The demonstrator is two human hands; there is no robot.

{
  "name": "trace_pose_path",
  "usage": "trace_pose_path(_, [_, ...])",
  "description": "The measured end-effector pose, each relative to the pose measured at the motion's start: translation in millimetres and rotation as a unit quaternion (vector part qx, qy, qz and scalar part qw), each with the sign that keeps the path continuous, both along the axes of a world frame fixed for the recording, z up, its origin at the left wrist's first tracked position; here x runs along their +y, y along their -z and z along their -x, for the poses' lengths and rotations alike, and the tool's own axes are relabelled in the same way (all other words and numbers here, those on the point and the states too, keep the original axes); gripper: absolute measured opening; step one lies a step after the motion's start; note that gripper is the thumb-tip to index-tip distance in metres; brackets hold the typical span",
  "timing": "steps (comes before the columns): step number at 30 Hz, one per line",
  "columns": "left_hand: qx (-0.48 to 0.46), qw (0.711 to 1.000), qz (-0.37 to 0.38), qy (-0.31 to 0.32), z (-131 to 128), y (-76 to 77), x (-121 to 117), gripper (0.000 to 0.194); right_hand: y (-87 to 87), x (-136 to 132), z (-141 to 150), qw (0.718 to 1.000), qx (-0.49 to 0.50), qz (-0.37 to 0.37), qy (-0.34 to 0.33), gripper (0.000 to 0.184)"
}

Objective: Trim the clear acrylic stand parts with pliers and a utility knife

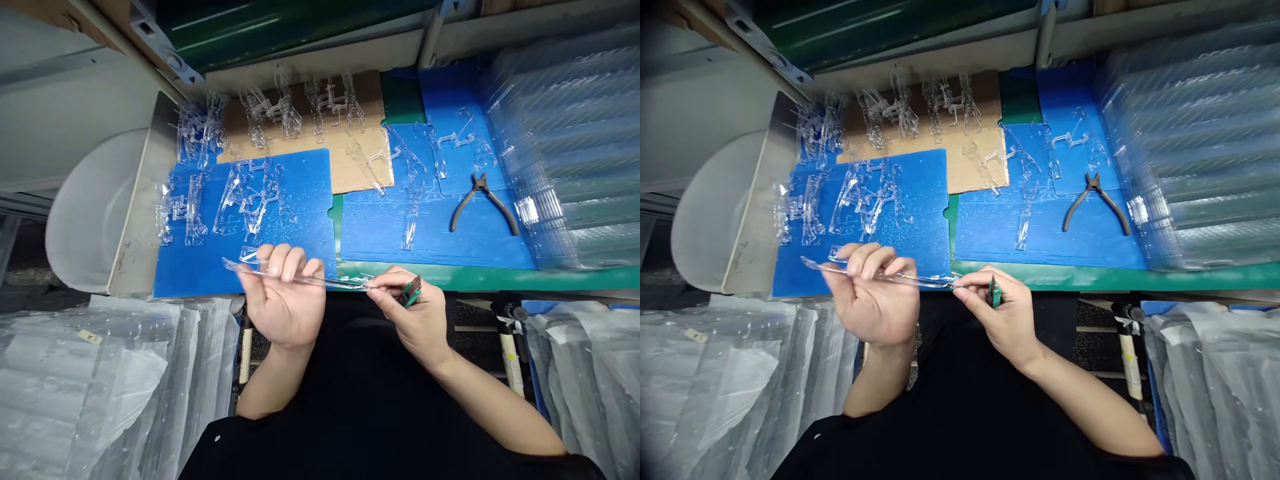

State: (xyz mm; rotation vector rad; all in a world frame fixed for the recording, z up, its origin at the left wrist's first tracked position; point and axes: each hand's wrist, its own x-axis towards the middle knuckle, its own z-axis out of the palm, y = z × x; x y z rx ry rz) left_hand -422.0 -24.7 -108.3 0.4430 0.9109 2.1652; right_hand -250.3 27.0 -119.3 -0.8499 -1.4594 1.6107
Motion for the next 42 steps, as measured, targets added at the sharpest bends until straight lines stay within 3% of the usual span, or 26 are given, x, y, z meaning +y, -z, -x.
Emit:
trace_pose_path(2, [0.067, 0.996, 0.064, 0.01, -9.0, 4.5, 1.6, 0.055, 0.1, 1.6, 3.3, 0.999, -0.011, -0.032, 0.042, 0.008])
trace_pose_path(4, [0.222, 0.967, 0.113, -0.045, -15.1, 13.9, -0.9, 0.055, -0.4, 6.5, 2.3, 0.993, -0.027, -0.075, 0.087, 0.007])
trace_pose_path(6, [0.394, 0.897, 0.096, -0.174, -16.4, 24.8, -8.2, 0.047, -2.8, 14.1, -2.7, 0.986, -0.049, -0.112, 0.115, 0.006])
trace_pose_path(8, [0.545, 0.795, 0.072, -0.257, -14.1, 31.3, -17.0, 0.056, -7.5, 21.4, -9.3, 0.983, -0.069, -0.136, 0.1, 0.003])
trace_pose_path(9, [0.608, 0.751, 0.079, -0.244, -12.6, 31.7, -20.6, 0.058, -10.4, 24.0, -12.4, 0.984, -0.073, -0.148, 0.07, 0.002])
trace_pose_path(12, [0.747, 0.649, 0.129, -0.067, -11.0, 23.7, -23.5, 0.039, -19.3, 24.8, -18.9, 0.98, -0.052, -0.187, -0.044, 0.003])
trace_pose_path(13, [0.757, 0.641, 0.125, -0.017, -11.5, 20.0, -22.2, 0.029, -22.0, 23.1, -20.5, 0.978, -0.046, -0.194, -0.068, 0.003])
trace_pose_path(15, [0.75, 0.653, 0.098, 0.032, -13.3, 14.8, -18.7, 0.017, -27.0, 18.2, -24.4, 0.977, -0.062, -0.182, -0.09, 0.007])
trace_pose_path(18, [0.719, 0.689, 0.089, 0.033, -15.1, 14.0, -16.2, 0.017, -34.2, 12.0, -33.1, 0.968, -0.159, -0.17, -0.095, 0.029])
trace_pose_path(22, [0.704, 0.704, 0.094, 0.01, -13.2, 15.6, -18.7, 0.024, -44.5, 8.3, -44.9, 0.911, -0.278, -0.288, -0.098, 0.018])
trace_pose_path(25, [0.715, 0.693, 0.092, -0.006, -10.8, 13.4, -20.2, 0.024, -51.0, 6.2, -50.4, 0.876, -0.31, -0.357, -0.098, 0.015])
trace_pose_path(28, [0.738, 0.668, 0.09, -0.02, -9.9, 10.0, -20.0, 0.023, -53.9, 3.9, -53.9, 0.862, -0.319, -0.379, -0.11, 0.013])
trace_pose_path(34, [0.779, 0.617, 0.086, -0.069, -12.9, 2.4, -17.6, 0.026, -50.6, 1.6, -57.0, 0.853, -0.323, -0.4, -0.092, 0.012])
trace_pose_path(42, [0.792, 0.601, 0.081, -0.076, -12.7, -1.2, -17.4, 0.027, -51.8, 3.4, -55.8, 0.853, -0.321, -0.401, -0.088, 0.014])
